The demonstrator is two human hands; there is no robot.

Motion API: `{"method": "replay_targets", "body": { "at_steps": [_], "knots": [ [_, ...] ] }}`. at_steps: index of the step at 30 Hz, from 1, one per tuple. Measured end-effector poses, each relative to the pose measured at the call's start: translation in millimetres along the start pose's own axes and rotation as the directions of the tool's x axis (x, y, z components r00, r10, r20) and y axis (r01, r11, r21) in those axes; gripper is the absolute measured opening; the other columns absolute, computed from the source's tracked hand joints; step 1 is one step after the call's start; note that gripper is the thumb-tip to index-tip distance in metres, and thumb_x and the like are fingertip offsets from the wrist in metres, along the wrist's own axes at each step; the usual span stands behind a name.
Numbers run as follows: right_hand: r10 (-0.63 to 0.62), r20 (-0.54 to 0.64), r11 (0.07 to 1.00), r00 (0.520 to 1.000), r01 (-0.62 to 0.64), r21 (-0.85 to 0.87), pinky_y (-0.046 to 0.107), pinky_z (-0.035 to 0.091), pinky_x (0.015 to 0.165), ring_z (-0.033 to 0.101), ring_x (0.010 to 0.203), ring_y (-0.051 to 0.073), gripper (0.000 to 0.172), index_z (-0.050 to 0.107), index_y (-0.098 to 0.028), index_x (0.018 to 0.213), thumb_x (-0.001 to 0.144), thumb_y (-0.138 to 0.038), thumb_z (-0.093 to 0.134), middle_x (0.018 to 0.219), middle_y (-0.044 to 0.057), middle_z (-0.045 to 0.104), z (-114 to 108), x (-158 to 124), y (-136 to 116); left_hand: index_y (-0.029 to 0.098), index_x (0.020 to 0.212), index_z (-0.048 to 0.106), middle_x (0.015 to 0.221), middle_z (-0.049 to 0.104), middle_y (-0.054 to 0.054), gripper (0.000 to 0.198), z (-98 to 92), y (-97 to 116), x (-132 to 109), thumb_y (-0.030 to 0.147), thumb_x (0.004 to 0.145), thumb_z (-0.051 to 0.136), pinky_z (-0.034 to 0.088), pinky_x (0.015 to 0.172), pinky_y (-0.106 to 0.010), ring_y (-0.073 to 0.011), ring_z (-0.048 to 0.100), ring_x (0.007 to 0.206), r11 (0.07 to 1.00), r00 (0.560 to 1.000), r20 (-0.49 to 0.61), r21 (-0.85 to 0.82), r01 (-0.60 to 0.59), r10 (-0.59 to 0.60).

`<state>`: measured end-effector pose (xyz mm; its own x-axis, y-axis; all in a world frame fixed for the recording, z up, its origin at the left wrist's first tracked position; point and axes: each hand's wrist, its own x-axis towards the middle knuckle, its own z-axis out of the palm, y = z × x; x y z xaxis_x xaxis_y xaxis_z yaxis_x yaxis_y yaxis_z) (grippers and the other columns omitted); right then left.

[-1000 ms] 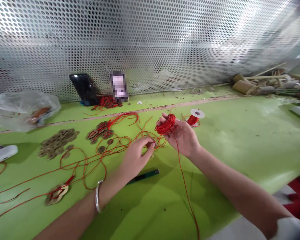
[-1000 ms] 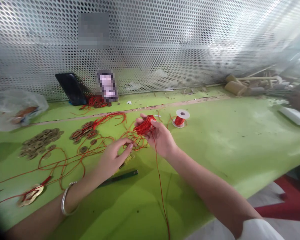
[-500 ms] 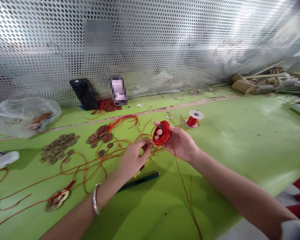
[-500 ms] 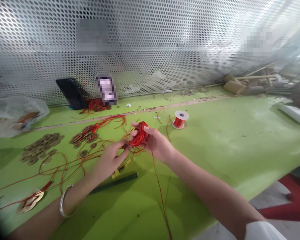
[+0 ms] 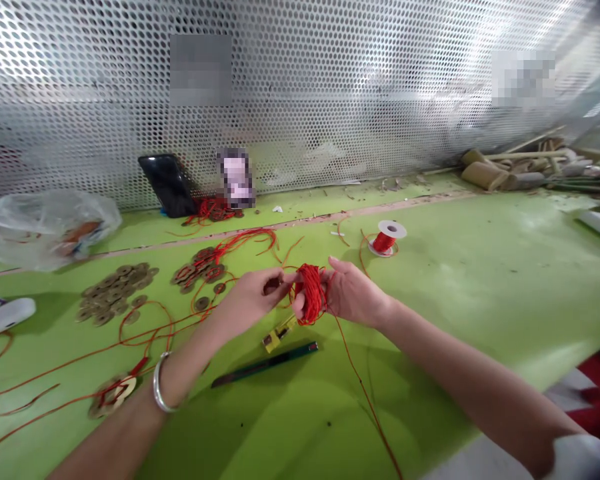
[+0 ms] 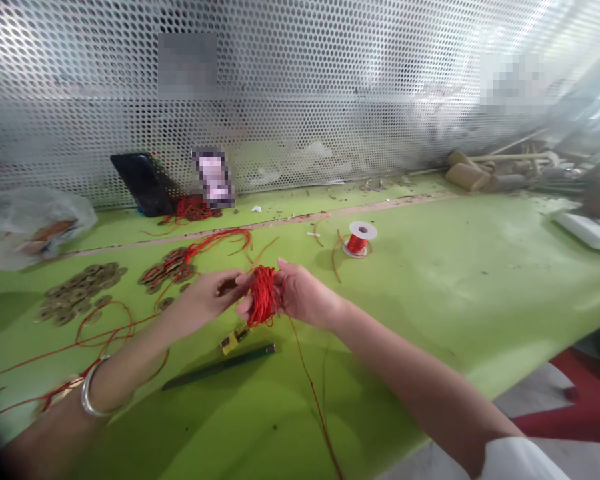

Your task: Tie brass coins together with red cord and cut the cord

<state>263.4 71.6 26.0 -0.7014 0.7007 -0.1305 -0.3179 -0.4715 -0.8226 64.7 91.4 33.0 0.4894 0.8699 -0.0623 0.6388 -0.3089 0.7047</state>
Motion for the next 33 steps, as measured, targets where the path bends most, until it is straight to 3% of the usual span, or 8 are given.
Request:
{"method": "replay_targets", "body": {
  "at_steps": [6, 11, 16, 22, 25, 28, 30, 33],
  "knots": [
    [0.102, 0.224, 0.976, 0.969, -0.054, -0.212, 0.04, 0.042, 0.094, 0.068, 0.081, 0.02, 0.076, 0.058, -0.008, 0.119, 0.091, -0.067, 0.018, 0.086, 0.013, 0.072, 0, -1, 9, 0.018, 0.082, 0.063, 0.077, 0.066, -0.001, 0.039, -12.7, 4, 0, 0.052, 0.087, 0.045, 0.04, 0.066, -0.027, -0.0182, 0.059, 0.074, 0.996, 0.995, 0.08, -0.067, 0.064, -0.058],
    [0.09, 0.228, 0.969, 0.97, -0.033, -0.245, 0.042, 0.042, 0.096, 0.068, 0.087, 0.02, 0.077, 0.057, -0.01, 0.122, 0.087, -0.071, 0.025, 0.088, 0.013, 0.072, 0, 0, 16, 0.021, 0.093, 0.063, 0.077, 0.065, 0.0, 0.029, -14.4, 23, -9, 0.042, 0.089, 0.044, 0.039, 0.058, -0.026, -0.0147, 0.056, 0.064, 0.999, 0.997, -0.068, -0.023, 0.035, -0.037],
    [0.074, 0.216, 0.974, 0.974, -0.023, -0.227, 0.04, 0.045, 0.09, 0.067, 0.08, 0.02, 0.073, 0.064, -0.012, 0.104, 0.083, -0.074, 0.032, 0.079, 0.01, 0.07, 0, 4, 21, 0.022, 0.099, 0.058, 0.081, 0.064, 0.002, 0.018, -8.2, 39, -18, 0.029, 0.089, 0.044, 0.034, 0.047, -0.024, -0.0088, 0.046, 0.046, 0.996, 0.983, -0.173, 0.075, -0.056, 0.069],
    [-0.04, 0.015, 0.997, 0.999, 0.04, -0.059, 0.032, 0.045, 0.086, 0.062, 0.078, 0.016, 0.063, 0.063, -0.016, 0.08, 0.084, -0.072, 0.037, 0.079, 0.006, 0.067, -1, 5, 18, 0.021, 0.101, 0.054, 0.088, 0.066, -0.001, 0.017, 7.9, 55, -30, 0.018, 0.091, 0.04, 0.04, 0.06, -0.026, -0.0143, 0.06, 0.069, 0.886, 0.91, -0.192, 0.371, -0.28, 0.368],
    [-0.051, -0.098, 0.997, 0.994, 0.057, 0.054, 0.033, 0.042, 0.094, 0.063, 0.09, 0.017, 0.062, 0.066, -0.015, 0.092, 0.091, -0.064, 0.028, 0.09, 0.008, 0.069, 2, 1, 5, 0.019, 0.103, 0.052, 0.089, 0.067, -0.003, 0.019, 19.2, 57, -35, 0.013, 0.091, 0.038, 0.041, 0.061, -0.028, -0.0183, 0.062, 0.076, 0.752, 0.845, -0.105, 0.521, -0.403, 0.525],
    [-0.111, -0.244, 0.98, 0.963, 0.147, 0.134, 0.033, 0.043, 0.095, 0.065, 0.092, 0.017, 0.051, 0.064, -0.016, 0.108, 0.094, -0.052, 0.031, 0.099, 0.008, 0.071, 2, -3, -8, 0.018, 0.104, 0.052, 0.087, 0.068, -0.003, 0.022, 27.1, 54, -36, 0.011, 0.09, 0.038, 0.041, 0.058, -0.029, -0.0186, 0.063, 0.074, 0.701, 0.812, -0.076, 0.555, -0.448, 0.579],
    [-0.174, -0.318, 0.964, 0.932, 0.227, 0.138, 0.03, 0.046, 0.089, 0.066, 0.09, 0.016, 0.039, 0.065, -0.016, 0.109, 0.093, -0.041, 0.038, 0.1, 0.007, 0.071, -2, -4, -15, 0.02, 0.105, 0.053, 0.088, 0.07, -0.002, 0.021, 28.6, 50, -35, 0.012, 0.091, 0.039, 0.041, 0.06, -0.028, -0.0167, 0.063, 0.073, 0.73, 0.819, -0.088, 0.513, -0.451, 0.567],
    [-0.214, -0.384, 0.95, 0.898, 0.283, 0.132, 0.023, 0.049, 0.075, 0.066, 0.086, 0.013, 0.03, 0.065, -0.018, 0.107, 0.089, -0.029, 0.044, 0.096, 0.005, 0.072, -9, -6, -21, 0.023, 0.104, 0.054, 0.089, 0.071, 0.0, 0.016, 25.6, 42, -30, 0.019, 0.093, 0.043, 0.042, 0.062, -0.025, -0.0139, 0.064, 0.071, 0.851, 0.889, -0.124, 0.372, -0.37, 0.441]
  ]
}}
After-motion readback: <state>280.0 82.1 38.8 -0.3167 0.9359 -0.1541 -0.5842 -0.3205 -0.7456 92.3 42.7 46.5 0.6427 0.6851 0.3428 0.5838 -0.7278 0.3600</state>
